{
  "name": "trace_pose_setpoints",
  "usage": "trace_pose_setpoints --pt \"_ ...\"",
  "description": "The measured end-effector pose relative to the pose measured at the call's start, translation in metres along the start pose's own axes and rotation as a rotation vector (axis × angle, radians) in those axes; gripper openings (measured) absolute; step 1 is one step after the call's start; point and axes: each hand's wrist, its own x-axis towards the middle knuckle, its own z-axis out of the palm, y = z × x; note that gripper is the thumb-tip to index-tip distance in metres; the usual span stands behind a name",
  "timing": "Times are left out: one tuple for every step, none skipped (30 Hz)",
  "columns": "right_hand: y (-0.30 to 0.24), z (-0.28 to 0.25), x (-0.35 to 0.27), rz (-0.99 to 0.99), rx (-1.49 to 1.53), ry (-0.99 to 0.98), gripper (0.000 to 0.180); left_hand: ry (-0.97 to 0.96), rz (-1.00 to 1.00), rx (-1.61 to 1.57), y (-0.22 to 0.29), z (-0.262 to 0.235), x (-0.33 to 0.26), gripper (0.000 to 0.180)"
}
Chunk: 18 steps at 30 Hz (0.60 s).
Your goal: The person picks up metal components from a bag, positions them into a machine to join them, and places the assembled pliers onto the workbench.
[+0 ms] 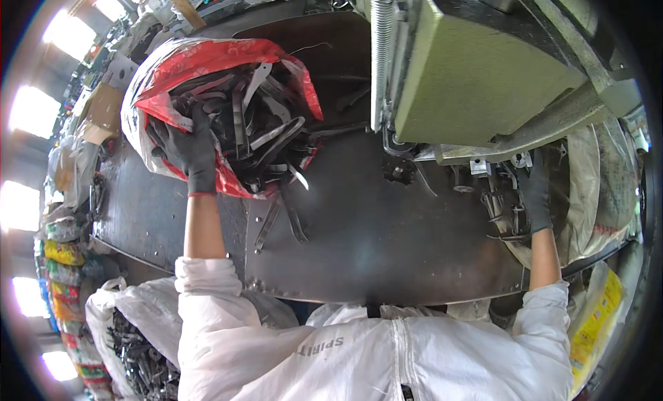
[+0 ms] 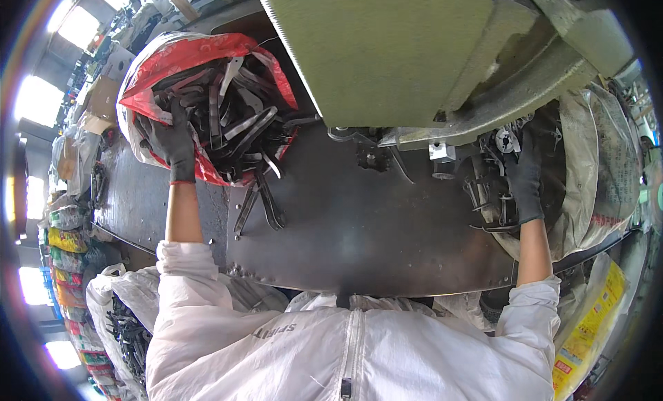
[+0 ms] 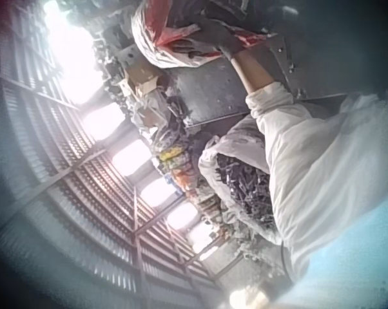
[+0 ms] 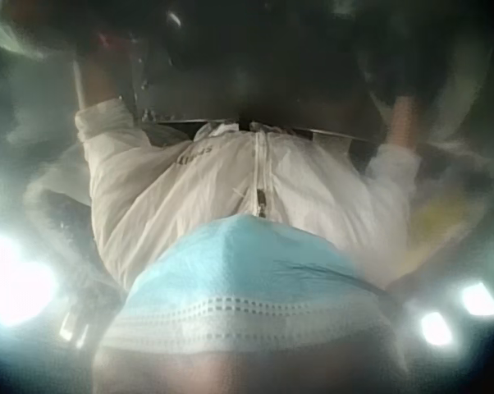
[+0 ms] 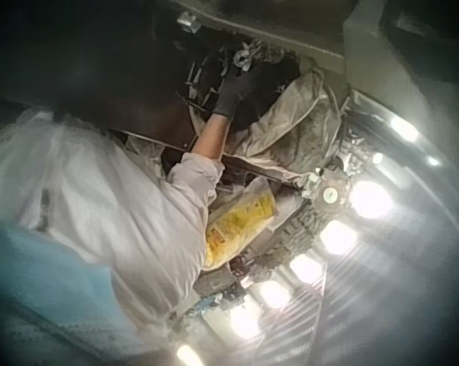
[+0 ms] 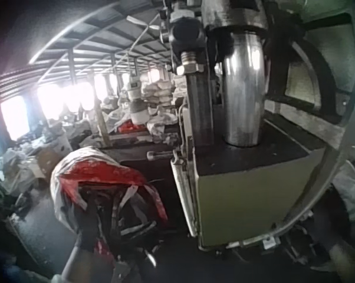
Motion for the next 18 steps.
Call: trace_pose_setpoints --pt "-0.003 -0.001 0.002 -0.006 -0.009 0.001 0.073 0.003 0.0 0.002 -0.006 0.005 0.006 0.043" --pt "-0.003 -0.002 0.0 -0.005 -0.007 -0.001 0.073 -0.013 -0.015 0.016 -0.016 0.009 0.012 0.047" --pt "-0.004 -0.001 -0.001 -0.029 -0.044 0.011 0.073 -0.031 -0.029 0.031 -0.025 0.012 0.014 0.05" --pt "-0.006 -0.001 -0.002 -0.047 -0.083 0.025 0.074 -0.036 -0.025 0.031 -0.026 0.015 0.015 0.05" --pt "-0.006 -0.001 -0.001 -0.042 -0.081 0.019 0.074 0.029 0.072 0.314 -0.028 0.017 0.014 0.055" --pt "-0.007 -0.003 0.002 -0.054 -0.066 0.029 0.074 0.094 0.169 0.598 -0.031 0.019 0.01 0.059" --pt "-0.009 -0.005 0.004 -0.066 -0.047 0.036 0.074 0.086 0.175 0.606 -0.034 0.021 0.006 0.059" --pt "-0.013 -0.006 0.005 -0.067 -0.039 0.023 0.074 0.13 0.218 0.62 -0.038 0.022 0.0 0.062" --pt "-0.018 -0.008 0.005 -0.059 -0.002 0.019 0.074 0.175 0.26 0.637 -0.046 0.018 -0.006 0.065" --pt "-0.018 -0.014 0.0 -0.038 0.02 0.011 0.074 0.154 0.264 0.635 -0.051 0.015 -0.013 0.065" --pt "-0.016 -0.017 -0.001 -0.082 -0.039 0.024 0.068 -0.086 0.119 0.308 -0.058 0.004 -0.015 0.069" --pt "-0.013 -0.018 0.001 -0.08 -0.038 0.007 0.068 -0.319 -0.037 -0.018 -0.067 -0.008 -0.018 0.072" --pt "-0.007 -0.022 0.003 -0.055 0.047 -0.044 0.063 -0.496 -0.38 -0.269 -0.072 -0.022 -0.022 0.066" --pt "-0.002 -0.027 0.0 -0.029 0.129 -0.096 0.059 -0.515 -0.393 -0.264 -0.067 -0.042 -0.029 0.066" --pt "-0.005 -0.032 -0.002 -0.062 0.136 -0.04 0.05 -0.493 -0.569 -0.348 -0.058 -0.064 -0.033 0.06" --pt "-0.002 -0.035 -0.003 -0.064 0.137 -0.05 0.05 -0.458 -0.743 -0.428 -0.052 -0.086 -0.038 0.054" --pt "0.002 -0.039 -0.002 -0.057 0.067 -0.05 0.048 -0.461 -0.753 -0.422 -0.051 -0.103 -0.046 0.054" --pt "0.006 -0.044 -0.002 -0.049 -0.005 -0.048 0.046 -0.313 -0.489 -0.417 -0.05 -0.118 -0.054 0.053"
